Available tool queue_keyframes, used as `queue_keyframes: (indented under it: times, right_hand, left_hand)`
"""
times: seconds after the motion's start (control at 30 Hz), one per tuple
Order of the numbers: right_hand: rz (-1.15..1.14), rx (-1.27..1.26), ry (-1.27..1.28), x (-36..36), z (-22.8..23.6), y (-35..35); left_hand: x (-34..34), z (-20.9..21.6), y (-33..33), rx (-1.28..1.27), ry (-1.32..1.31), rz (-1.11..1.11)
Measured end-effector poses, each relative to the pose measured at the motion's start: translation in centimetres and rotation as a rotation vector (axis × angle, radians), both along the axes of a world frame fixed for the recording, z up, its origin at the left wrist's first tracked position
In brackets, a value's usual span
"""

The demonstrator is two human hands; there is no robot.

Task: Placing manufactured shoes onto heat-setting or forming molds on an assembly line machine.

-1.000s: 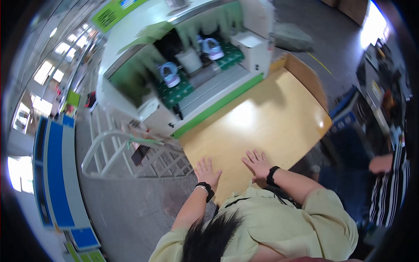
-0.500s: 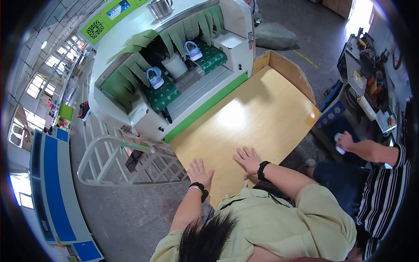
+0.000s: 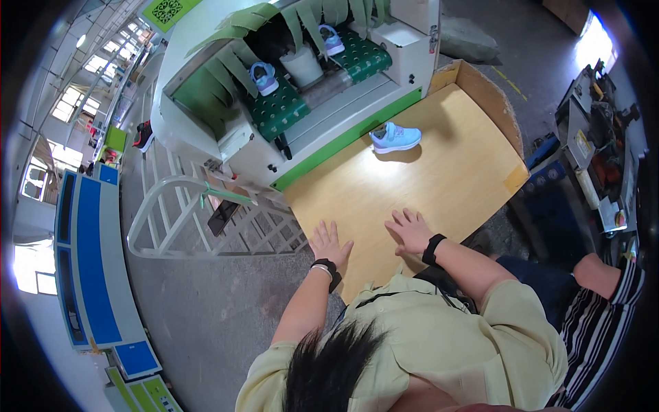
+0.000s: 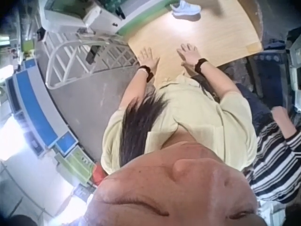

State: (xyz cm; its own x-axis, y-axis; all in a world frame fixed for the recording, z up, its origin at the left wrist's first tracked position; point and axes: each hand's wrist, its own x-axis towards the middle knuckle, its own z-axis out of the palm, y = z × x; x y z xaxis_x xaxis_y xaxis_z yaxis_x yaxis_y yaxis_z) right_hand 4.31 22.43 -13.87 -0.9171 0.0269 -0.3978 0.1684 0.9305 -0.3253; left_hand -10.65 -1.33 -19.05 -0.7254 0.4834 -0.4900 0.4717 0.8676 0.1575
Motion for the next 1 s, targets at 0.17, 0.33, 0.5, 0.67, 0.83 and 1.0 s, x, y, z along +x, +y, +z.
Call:
queue_keyframes:
  times: [0.17, 0.33, 0.5, 0.67, 0.83, 1.0]
  right_hand:
    - [-0.29, -0.028, 0.337, -6.2, -3.6, 5.0]
    - [-0.669, 0.131, 0.591, -15.4, -0.7, 9.7]
    - [-0.782, -0.167, 0.499, -19.2, -5.8, 12.4]
    - [-0.315, -0.607, 0.556, -16.8, -7.5, 4.3]
    - [-0.157, -0.603, 0.488, -11.5, -5.1, -1.1]
    - [-0.144, -0.639, 0.445, -9.1, -4.7, -2.9]
  left_hand:
    - [-0.4, 0.5, 0.6, -0.038, -0.043, -0.024]
    - [0.1, 0.2, -0.3, -0.012, -0.03, -0.01]
    - [0.1, 0.2, 0.2, 0.033, -0.077, -0.043]
    - [0.3, -0.5, -0.8, 0.027, -0.096, -0.017]
    - [-0.3, -0.3, -0.4, -0.021, -0.138, -0.004]
    - [-1.1, -0.7, -0.5, -0.083, -0.116, -0.049]
